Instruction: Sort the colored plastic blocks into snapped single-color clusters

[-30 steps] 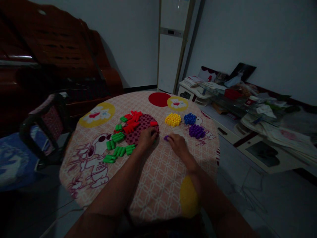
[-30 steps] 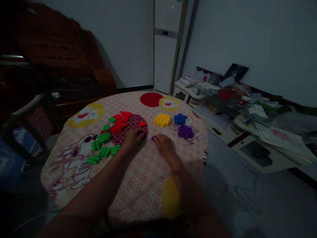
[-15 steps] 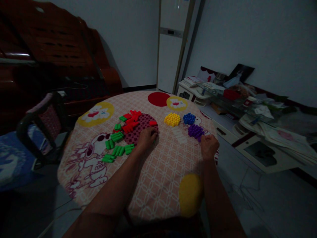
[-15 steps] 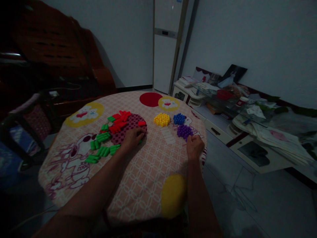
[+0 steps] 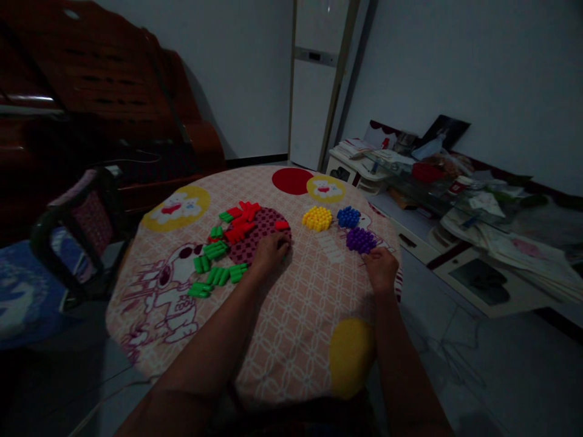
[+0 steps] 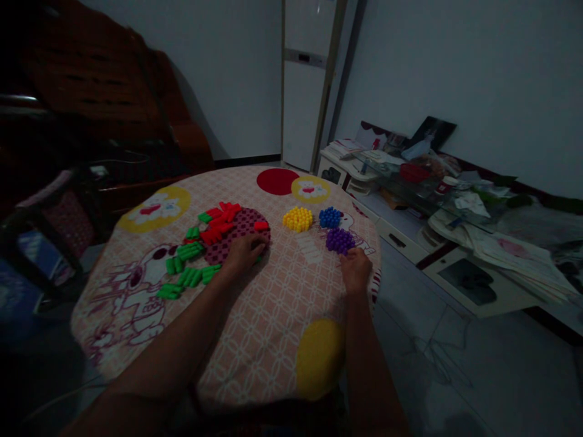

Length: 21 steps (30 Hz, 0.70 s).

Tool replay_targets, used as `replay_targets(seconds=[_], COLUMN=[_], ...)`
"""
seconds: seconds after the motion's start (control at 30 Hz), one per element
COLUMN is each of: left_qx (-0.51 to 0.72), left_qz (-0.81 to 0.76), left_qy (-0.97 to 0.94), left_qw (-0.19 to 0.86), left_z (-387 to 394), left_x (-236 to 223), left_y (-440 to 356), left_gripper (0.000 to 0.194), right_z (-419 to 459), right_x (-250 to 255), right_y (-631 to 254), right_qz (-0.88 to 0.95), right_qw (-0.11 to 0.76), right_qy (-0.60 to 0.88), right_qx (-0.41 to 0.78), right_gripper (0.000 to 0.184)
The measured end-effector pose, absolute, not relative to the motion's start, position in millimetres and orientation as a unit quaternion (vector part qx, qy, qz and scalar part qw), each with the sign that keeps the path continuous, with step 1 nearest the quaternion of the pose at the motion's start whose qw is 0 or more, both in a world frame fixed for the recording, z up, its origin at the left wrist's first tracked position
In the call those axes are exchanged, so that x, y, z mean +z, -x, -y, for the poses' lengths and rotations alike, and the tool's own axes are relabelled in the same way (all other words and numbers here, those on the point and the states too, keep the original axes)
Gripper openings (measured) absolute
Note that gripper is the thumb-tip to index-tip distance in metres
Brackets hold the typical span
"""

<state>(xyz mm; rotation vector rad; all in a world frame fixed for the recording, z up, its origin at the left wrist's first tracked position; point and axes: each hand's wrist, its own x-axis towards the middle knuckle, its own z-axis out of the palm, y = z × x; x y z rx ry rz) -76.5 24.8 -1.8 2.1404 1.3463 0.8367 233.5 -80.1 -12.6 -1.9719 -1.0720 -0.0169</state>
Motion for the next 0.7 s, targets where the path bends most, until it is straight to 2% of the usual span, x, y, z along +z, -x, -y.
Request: replay_targets(seconds=[0.33,0.53,0.7], left_qx=[0.309,0.324,0.347], left_qz=[-0.489,-0.482,-0.485], left_qy=[-0.78,-0.773,-0.763], left_qw=[0.237,0.255,0.252], left_z=[-24,-25,-24], left_x=[-5,-8,-5], left_y=[78,77,77], left_gripper=[0.024,0.022,0.021], right_z=[76,80,58], right_x=[-6,14,33], right_y=[-230,-202,-169], right_qz=[0.48,0.51,0.58], right_qw=[0.359,0.354,0.325], right_qy=[0.798,0.778,0.744], right_qx=[-0.056,-0.096,-0.065], right_gripper=[0.011,0.021,0.024])
